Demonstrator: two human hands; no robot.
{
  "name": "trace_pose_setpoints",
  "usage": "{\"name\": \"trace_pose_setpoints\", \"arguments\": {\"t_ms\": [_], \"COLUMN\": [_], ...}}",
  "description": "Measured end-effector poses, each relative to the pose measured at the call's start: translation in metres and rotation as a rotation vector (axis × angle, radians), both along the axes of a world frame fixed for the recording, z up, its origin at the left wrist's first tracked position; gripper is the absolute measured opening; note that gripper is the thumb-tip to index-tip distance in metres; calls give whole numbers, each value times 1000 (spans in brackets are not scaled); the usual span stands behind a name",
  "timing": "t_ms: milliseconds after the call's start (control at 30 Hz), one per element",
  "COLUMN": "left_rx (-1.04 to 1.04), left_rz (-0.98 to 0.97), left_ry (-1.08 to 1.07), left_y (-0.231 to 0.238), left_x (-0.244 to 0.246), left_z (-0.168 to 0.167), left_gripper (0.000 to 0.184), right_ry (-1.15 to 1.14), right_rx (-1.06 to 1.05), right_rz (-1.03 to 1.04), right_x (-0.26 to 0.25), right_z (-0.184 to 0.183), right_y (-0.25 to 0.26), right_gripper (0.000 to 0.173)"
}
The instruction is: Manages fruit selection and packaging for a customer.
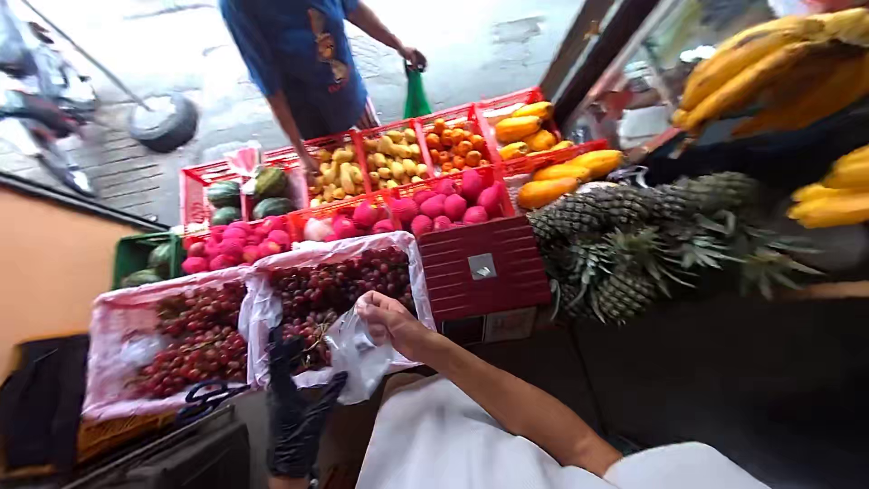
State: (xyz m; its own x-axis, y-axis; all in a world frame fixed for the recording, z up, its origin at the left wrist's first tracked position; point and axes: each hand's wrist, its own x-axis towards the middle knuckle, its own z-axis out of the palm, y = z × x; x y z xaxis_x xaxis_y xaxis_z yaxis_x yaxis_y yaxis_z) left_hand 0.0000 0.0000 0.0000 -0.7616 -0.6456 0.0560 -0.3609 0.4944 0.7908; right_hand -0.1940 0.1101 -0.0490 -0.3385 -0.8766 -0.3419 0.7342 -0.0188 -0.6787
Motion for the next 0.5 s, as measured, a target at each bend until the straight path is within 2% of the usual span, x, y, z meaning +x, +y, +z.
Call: {"name": "trace_pose_setpoints", "arguments": {"t_ms": [67, 100, 133, 167, 200, 267, 300, 367, 500], "left_rx": [-146, -241, -297, -299, -283, -262, -234, -142, 12], "left_rz": [-76, -99, -94, -56, 5, 142, 196, 276, 353], "left_ry": [-158, -265, -342, -392, -428, -511, -549, -571, -592], "left_y": [15, 19, 23, 26, 28, 36, 39, 47, 69], "left_x": [-36, -48, -54, -56, -56, -50, -45, -35, -34], "left_z": [3, -3, -10, -16, -19, -15, -15, -20, -23], "left_gripper": [92, 77, 64, 53, 46, 44, 45, 47, 61], "right_ry": [11, 43, 144, 345, 645, 1280, 1446, 1440, 1292], "right_rx": [-248, -331, -357, -303, -129, 497, 768, 1070, 1240], "right_rz": [154, 210, 227, 204, 148, 59, 70, 205, 481], "right_x": [-8, -16, -26, -39, -53, -75, -83, -92, -80], "right_z": [16, 22, 25, 24, 20, -9, -30, -61, -80], "right_y": [19, 32, 49, 69, 91, 141, 168, 218, 260], "right_gripper": [14, 17, 19, 23, 28, 35, 38, 53, 66]}}
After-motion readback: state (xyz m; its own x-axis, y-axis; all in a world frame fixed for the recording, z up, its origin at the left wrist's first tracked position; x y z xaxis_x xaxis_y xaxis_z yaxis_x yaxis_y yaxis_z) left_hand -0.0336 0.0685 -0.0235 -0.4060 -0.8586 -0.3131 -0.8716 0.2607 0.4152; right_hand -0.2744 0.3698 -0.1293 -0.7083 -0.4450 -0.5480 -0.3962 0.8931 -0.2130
